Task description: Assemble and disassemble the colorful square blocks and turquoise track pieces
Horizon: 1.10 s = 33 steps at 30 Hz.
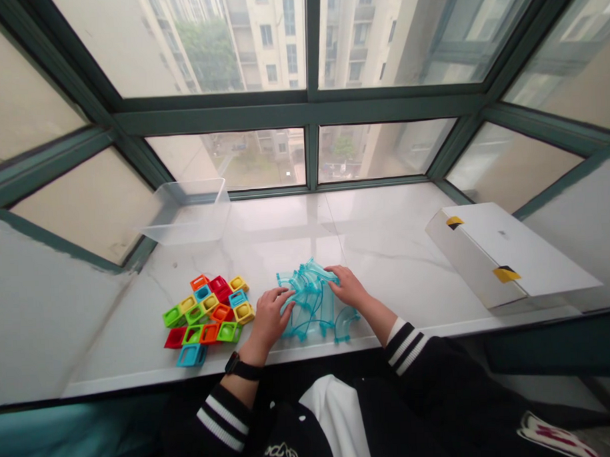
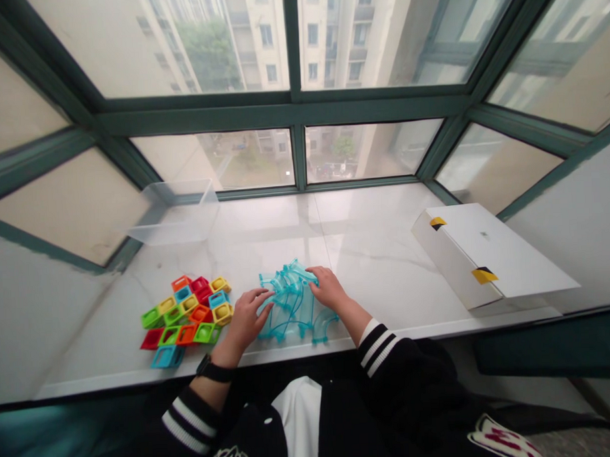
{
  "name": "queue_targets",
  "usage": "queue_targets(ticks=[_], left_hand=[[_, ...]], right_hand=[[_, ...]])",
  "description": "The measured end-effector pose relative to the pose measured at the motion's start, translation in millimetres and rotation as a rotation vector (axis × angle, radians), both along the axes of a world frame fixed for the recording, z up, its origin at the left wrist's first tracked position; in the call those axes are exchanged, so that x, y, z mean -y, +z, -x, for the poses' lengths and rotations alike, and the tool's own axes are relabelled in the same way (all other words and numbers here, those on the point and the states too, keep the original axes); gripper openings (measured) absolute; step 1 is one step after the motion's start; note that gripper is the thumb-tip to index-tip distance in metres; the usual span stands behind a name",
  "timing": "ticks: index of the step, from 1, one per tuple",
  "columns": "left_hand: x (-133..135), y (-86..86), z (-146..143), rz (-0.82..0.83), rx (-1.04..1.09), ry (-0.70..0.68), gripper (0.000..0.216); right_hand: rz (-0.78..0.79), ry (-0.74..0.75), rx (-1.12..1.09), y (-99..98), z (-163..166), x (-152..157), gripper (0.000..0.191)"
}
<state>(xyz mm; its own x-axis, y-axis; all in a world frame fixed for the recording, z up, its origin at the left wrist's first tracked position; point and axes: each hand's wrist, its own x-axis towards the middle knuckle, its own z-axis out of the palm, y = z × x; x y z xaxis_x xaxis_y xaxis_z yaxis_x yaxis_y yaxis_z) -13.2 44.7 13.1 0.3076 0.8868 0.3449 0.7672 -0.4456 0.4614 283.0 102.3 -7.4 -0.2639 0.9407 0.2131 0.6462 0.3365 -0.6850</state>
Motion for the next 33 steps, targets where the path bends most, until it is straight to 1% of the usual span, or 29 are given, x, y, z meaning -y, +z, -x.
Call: queue_targets(ticks=[2, 4, 7, 9, 10, 12, 14, 18, 21, 22, 24, 27, 28, 30, 33], left_hand=[[6, 3.3, 2, -0.009, 0.014, 0.029, 0.032], [16, 6.3, 2, -0.018, 0.003, 0.029, 0.038], [30, 5.9, 0, -0.001, -0.063, -0.019, 0.062], [36, 1.4, -3, 0.032, -0.102, -0.051, 0.077], [37, -1.7, -4, 0.05, -0.112, -0.061, 0.081], [37, -7.8, -7, 0.076, -0.113, -0.067, 0.082], [36, -12.3, -8, 0.085, -0.104, -0.058, 0.08], [34, -15.3, -9, 0.06, -0.107, -0.052, 0.073], [36, -16.8, -8, 0.024, -0.121, -0.025, 0.069], [37, -17.9, -7, 0.015, -0.123, -0.001, 0.069], [38, -20.8, -6, 0.011, -0.121, 0.045, 0.072], [36, -25.3, -5, 0.024, -0.11, 0.048, 0.078], [35, -26.4, -5, 0.029, -0.109, 0.036, 0.078], [32, -28.0, -4, 0.038, -0.11, 0.01, 0.079], [29, -29.5, -4, 0.037, -0.109, -0.028, 0.081]], right_hand=[[-0.005, -0.01, 0.01, -0.5, 2, -2, 0.045], [-0.013, -0.022, 0.026, -1.1, 4, -5, 0.044], [-0.003, -0.034, 0.061, -1.0, 8, -10, 0.042], [0.0, -0.044, 0.057, 0.5, 9, -13, 0.041], [-0.009, -0.049, 0.039, 1.8, 9, -14, 0.04], [-0.043, -0.049, -0.009, 5.1, 9, -13, 0.039], [-0.077, -0.004, -0.026, 8.9, 10, -10, 0.039], [-0.086, 0.134, 0.056, 16.7, 11, -2, 0.039], [-0.066, 0.182, 0.072, 21.0, 11, 0, 0.033], [-0.057, 0.182, 0.058, 21.5, 10, -1, 0.033], [-0.058, 0.157, 0.02, 20.9, 10, -4, 0.039], [-0.086, 0.05, 0.009, 16.2, 14, -16, 0.05], [-0.076, 0.02, 0.027, 14.2, 16, -22, 0.05], [-0.004, -0.001, 0.078, 10.2, 20, -33, 0.047], [0.101, 0.021, 0.163, 5.2, 24, -44, 0.04]])
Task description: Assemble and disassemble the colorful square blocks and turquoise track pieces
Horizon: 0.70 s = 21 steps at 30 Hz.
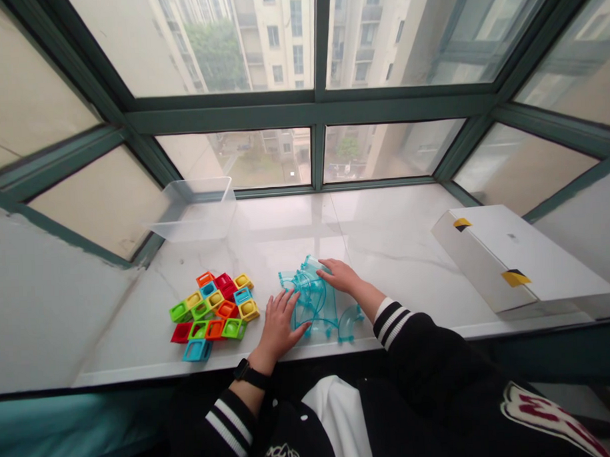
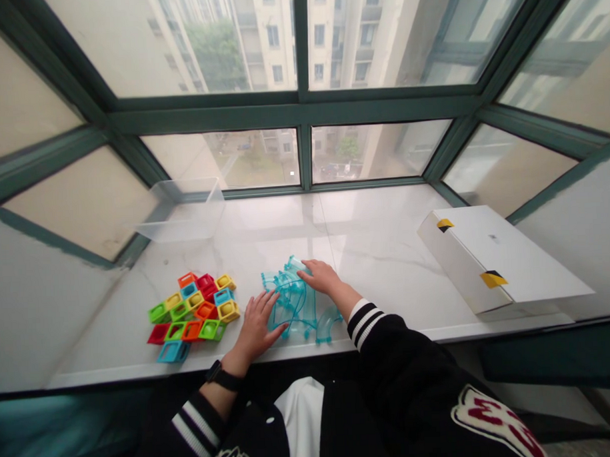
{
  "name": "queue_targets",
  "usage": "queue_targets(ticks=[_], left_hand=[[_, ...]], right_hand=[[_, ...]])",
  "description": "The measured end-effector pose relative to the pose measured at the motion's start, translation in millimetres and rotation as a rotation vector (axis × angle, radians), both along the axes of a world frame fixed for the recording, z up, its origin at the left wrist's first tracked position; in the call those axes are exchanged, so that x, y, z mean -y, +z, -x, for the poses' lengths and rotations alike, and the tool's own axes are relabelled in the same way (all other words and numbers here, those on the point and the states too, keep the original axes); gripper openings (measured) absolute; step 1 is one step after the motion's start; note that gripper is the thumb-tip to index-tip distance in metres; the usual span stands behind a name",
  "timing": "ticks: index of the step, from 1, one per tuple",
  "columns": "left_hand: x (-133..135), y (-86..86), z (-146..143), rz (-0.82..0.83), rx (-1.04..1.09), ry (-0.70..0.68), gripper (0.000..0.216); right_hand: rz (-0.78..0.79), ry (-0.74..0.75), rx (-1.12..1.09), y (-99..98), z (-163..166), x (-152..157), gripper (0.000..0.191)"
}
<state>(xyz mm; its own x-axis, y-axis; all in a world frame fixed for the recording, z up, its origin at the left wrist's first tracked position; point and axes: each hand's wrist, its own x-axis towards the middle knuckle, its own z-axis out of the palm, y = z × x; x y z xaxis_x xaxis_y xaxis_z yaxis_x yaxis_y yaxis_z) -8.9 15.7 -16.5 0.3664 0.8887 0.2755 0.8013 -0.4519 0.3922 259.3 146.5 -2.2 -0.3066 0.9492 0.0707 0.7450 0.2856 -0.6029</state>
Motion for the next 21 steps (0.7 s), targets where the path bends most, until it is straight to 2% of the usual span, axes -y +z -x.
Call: queue_targets(ticks=[4, 8, 11, 13, 16, 18, 21], left_hand=[[-1, -2.3, -2, -0.039, 0.012, 0.003, 0.079], [-1, -2.9, -3, -0.038, 0.012, 0.009, 0.076], [0, -1.6, -2, -0.044, -0.002, 0.01, 0.074], [2, 0.1, -2, -0.06, -0.025, 0.016, 0.073], [5, 4.0, -2, -0.084, -0.065, 0.05, 0.069], [7, 6.4, -3, -0.103, -0.084, 0.089, 0.065], [9, 7.2, -5, -0.115, -0.093, 0.138, 0.062]], right_hand=[[-0.041, 0.053, 0.032, -6.6, -3, 0, 0.031], [-0.067, 0.091, -0.029, -8.0, -11, 10, 0.035], [-0.116, 0.053, -0.115, -1.5, -21, 26, 0.04], [-0.168, -0.008, -0.146, 3.3, -30, 45, 0.043], [-0.257, -0.083, -0.119, 2.4, -44, 90, 0.048], [-0.319, -0.116, -0.049, -7.3, -51, 123, 0.053], [-0.348, -0.183, 0.071, -32.8, -53, 159, 0.058]])
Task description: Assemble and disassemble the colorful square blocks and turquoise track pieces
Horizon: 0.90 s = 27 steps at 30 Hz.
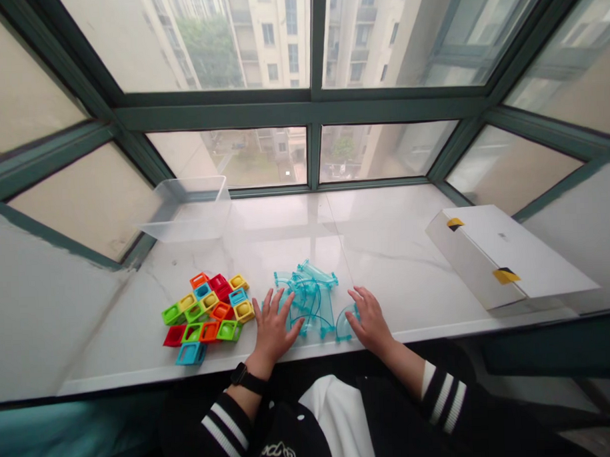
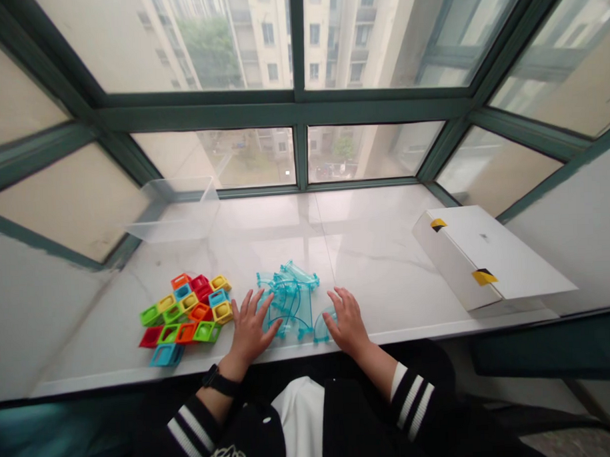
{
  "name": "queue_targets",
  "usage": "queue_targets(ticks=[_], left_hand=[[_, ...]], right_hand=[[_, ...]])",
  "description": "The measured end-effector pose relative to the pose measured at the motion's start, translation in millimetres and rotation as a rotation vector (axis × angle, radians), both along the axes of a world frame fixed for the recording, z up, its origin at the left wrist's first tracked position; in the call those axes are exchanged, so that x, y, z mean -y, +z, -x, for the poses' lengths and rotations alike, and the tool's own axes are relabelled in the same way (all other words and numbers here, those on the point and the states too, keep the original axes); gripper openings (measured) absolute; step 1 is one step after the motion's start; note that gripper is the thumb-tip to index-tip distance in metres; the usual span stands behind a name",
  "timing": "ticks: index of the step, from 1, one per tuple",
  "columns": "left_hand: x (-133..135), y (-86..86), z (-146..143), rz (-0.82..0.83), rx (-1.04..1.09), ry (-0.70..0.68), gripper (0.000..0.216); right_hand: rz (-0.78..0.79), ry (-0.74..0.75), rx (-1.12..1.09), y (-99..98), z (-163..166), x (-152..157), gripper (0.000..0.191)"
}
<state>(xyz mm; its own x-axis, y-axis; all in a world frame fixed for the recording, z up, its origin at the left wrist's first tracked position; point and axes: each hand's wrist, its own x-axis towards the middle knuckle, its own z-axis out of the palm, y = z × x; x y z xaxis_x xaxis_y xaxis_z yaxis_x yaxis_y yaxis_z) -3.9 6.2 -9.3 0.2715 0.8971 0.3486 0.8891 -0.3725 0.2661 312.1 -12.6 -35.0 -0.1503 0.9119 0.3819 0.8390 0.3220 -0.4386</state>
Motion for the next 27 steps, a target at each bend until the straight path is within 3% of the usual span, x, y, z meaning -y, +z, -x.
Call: queue_targets(ticks=[5, 9, 14, 22, 27], left_hand=[[0, -6.7, 0, 0.025, 0.034, 0.023, 0.061], [-5, -12.0, 3, 0.067, 0.081, -0.007, 0.057], [-11, -18.7, 5, 0.094, 0.179, -0.1, 0.066], [-19, -23.2, 9, 0.065, 0.352, -0.15, 0.052], [-27, -19.8, 11, 0.091, 0.375, -0.113, 0.049]], right_hand=[[0.058, -0.066, 0.112, -38.1, 9, -3, 0.07], [0.089, -0.034, 0.101, -45.9, 18, -36, 0.076], [0.072, -0.019, -0.021, -41.5, 21, -63, 0.087], [0.058, 0.088, -0.151, -22.2, 33, -65, 0.074], [0.013, -0.014, -0.173, -7.5, 48, -85, 0.073]])
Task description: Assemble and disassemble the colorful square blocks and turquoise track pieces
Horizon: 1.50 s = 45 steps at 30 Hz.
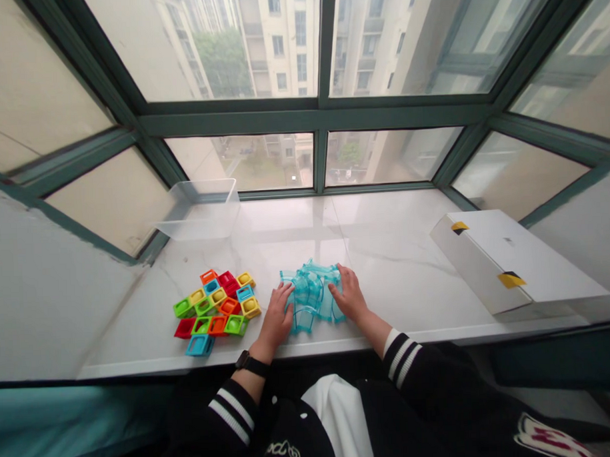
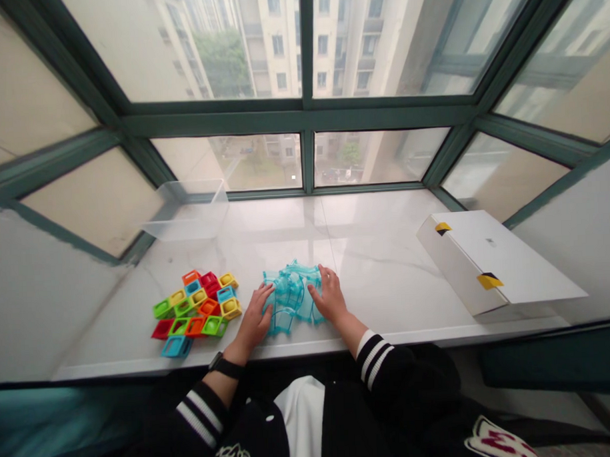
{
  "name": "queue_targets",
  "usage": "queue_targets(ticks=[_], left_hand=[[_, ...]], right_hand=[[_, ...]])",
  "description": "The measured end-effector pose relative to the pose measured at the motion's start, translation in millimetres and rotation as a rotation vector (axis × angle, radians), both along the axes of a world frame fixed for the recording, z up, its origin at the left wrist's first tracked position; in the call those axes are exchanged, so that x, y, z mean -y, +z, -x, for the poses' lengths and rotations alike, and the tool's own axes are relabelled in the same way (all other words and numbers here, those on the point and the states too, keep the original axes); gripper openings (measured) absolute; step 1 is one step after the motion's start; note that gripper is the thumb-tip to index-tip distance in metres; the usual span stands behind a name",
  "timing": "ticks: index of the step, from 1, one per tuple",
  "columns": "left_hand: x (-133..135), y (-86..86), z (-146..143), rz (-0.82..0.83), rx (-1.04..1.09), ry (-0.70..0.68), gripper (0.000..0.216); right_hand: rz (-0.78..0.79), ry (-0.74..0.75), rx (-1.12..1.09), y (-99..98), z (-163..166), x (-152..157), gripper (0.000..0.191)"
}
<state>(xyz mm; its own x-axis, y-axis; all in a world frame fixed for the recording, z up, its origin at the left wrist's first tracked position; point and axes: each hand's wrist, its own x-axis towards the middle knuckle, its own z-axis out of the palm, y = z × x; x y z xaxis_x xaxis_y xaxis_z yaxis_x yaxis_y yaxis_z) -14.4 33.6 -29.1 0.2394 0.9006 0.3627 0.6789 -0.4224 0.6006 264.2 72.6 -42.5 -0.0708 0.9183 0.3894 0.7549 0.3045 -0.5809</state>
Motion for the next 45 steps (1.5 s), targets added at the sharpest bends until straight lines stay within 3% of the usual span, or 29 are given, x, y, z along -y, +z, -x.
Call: queue_targets(ticks=[6, 11, 16, 24, 31, 45], left_hand=[[15, -5.5, -9, -0.015, -0.096, 0.204, 0.056], [13, -7.3, -16, -0.017, -0.157, 0.185, 0.061], [-5, -1.8, -7, 0.006, -0.141, 0.039, 0.053], [8, -2.0, -10, -0.053, -0.059, 0.258, 0.043], [8, -8.5, -15, 0.003, -0.046, 0.166, 0.054], [2, -10.1, -4, 0.038, 0.037, 0.115, 0.047]], right_hand=[[0.052, 0.018, 0.139, 16.7, 11, -23, 0.065], [0.078, 0.016, 0.192, 18.6, 16, -23, 0.058], [0.115, 0.023, 0.176, 16.6, 16, -24, 0.052], [0.109, 0.024, 0.185, 23.1, 16, -22, 0.051], [0.093, 0.033, 0.242, 24.9, 15, -13, 0.054], [0.105, 0.075, 0.302, 15.7, 25, -8, 0.056]])
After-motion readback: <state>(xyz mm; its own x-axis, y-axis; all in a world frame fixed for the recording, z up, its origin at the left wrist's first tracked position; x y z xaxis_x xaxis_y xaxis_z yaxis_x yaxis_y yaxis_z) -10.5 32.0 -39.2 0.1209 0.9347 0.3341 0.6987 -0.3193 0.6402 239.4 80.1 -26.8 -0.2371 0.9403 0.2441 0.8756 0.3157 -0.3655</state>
